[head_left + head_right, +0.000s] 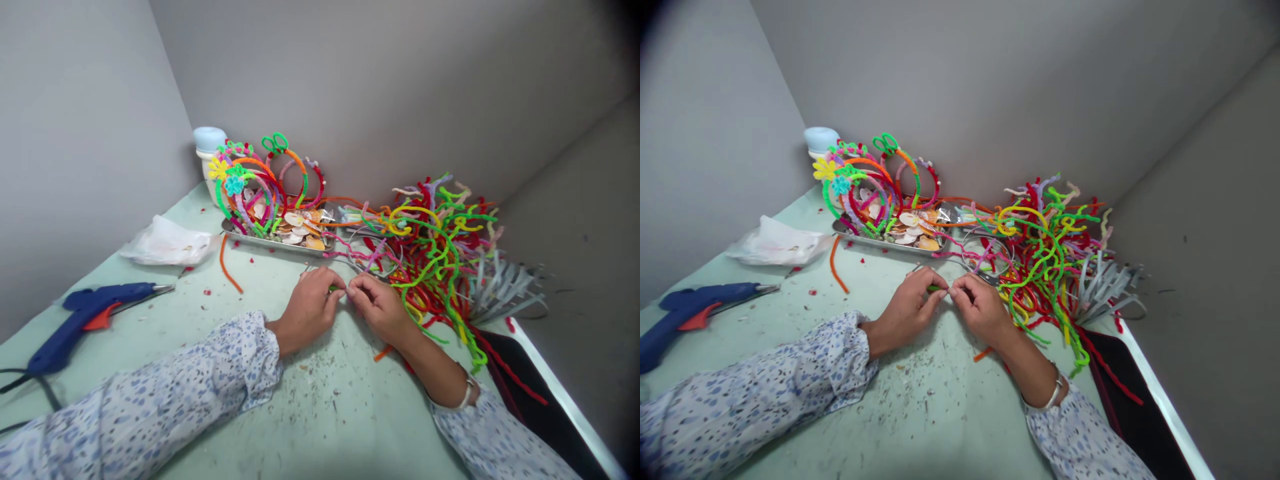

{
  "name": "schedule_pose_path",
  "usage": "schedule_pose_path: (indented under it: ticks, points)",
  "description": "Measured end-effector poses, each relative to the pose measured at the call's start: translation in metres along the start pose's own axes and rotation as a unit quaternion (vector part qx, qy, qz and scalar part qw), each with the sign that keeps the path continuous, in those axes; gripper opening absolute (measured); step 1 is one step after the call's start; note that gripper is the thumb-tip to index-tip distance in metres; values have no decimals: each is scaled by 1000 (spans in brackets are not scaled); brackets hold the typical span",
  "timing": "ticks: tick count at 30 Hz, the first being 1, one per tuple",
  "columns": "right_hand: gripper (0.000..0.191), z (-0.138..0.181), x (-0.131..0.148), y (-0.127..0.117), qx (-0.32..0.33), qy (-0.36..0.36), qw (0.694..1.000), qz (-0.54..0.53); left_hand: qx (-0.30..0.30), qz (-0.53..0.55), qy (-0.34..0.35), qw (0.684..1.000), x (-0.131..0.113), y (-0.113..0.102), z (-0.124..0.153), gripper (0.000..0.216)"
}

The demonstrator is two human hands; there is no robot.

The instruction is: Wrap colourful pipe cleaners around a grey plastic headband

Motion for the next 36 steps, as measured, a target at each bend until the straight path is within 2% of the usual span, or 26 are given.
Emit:
schedule_pose_path:
  ticks: [11,20,29,36]
  points:
    - [17,1,-1,1,-10,2,1000,-2,3,-1,-1,1000,0,1,0,11]
    - [9,1,-1,0,-80,-13,997,-6,-7,6,-7,1000,1,-3,-2,17]
    - [11,3,3,-13,-185,-38,982,22,-21,37,-24,999,2,-5,-2,18]
    - [6,3,10,-15,-182,-57,980,59,-38,48,-26,998,3,-6,-2,18]
Point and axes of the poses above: each hand's wrist, its own z-axis away from the middle knuckle, its own y-axis out of the palm, x = y × z, the point moved 4 cm from there along -z, towards the middle knuckle, and after that the axes turned 2 degrees about -y, right-handed, at the moved point
